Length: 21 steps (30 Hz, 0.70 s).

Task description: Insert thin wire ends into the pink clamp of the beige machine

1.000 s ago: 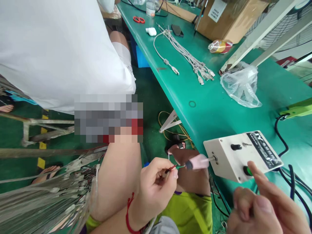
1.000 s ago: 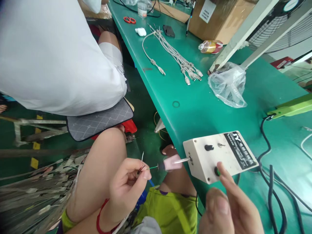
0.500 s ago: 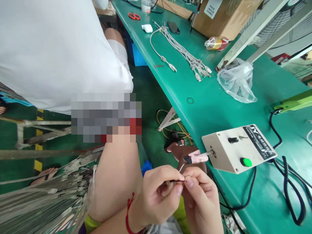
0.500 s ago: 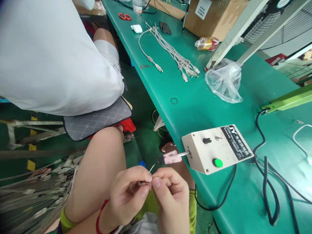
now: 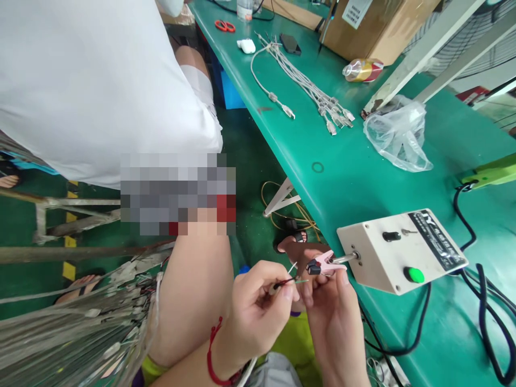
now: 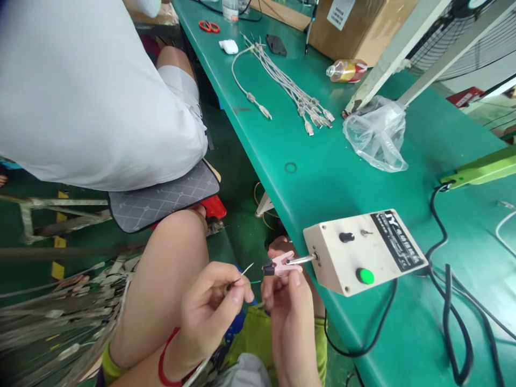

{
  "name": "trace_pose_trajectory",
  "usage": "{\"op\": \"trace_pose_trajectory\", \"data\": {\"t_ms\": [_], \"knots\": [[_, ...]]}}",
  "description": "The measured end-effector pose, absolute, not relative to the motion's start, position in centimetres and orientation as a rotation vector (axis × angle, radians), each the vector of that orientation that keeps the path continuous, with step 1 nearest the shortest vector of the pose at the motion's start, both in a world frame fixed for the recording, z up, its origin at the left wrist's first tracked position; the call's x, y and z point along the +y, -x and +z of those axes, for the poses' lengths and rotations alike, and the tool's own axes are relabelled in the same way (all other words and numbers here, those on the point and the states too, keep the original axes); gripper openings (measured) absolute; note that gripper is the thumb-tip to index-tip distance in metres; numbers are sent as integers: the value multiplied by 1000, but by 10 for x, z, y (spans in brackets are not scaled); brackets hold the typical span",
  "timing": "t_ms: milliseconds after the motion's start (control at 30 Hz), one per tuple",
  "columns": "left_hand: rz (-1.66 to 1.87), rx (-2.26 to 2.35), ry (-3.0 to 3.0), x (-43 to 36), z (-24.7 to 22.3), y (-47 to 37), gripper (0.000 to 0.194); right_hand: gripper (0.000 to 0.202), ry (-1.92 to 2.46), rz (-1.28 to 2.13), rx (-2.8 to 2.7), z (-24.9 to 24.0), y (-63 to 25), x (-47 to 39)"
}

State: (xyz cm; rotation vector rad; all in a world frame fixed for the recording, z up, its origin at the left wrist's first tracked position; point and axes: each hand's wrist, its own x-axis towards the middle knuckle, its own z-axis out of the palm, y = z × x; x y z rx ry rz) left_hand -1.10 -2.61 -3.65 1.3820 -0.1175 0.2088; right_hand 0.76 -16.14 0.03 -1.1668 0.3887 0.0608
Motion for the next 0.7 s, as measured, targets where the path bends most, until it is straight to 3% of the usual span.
{"op": "trace_pose_trajectory", "data": {"t_ms": [100,300,433,700], "knots": [[189,-81,-1355,-26,-39,6,8,58,985,89,413,-9,-17,-162],[210,-123,-1352,-27,-38,-2,7,40,873,26,407,-21,-20,-161],[229,-104,-1396,-30,-38,-6,9,39,867,50,394,-18,-23,-162],[297,-116,-1487,-32,-38,-8,12,57,1142,148,328,-15,-12,-169]]}}
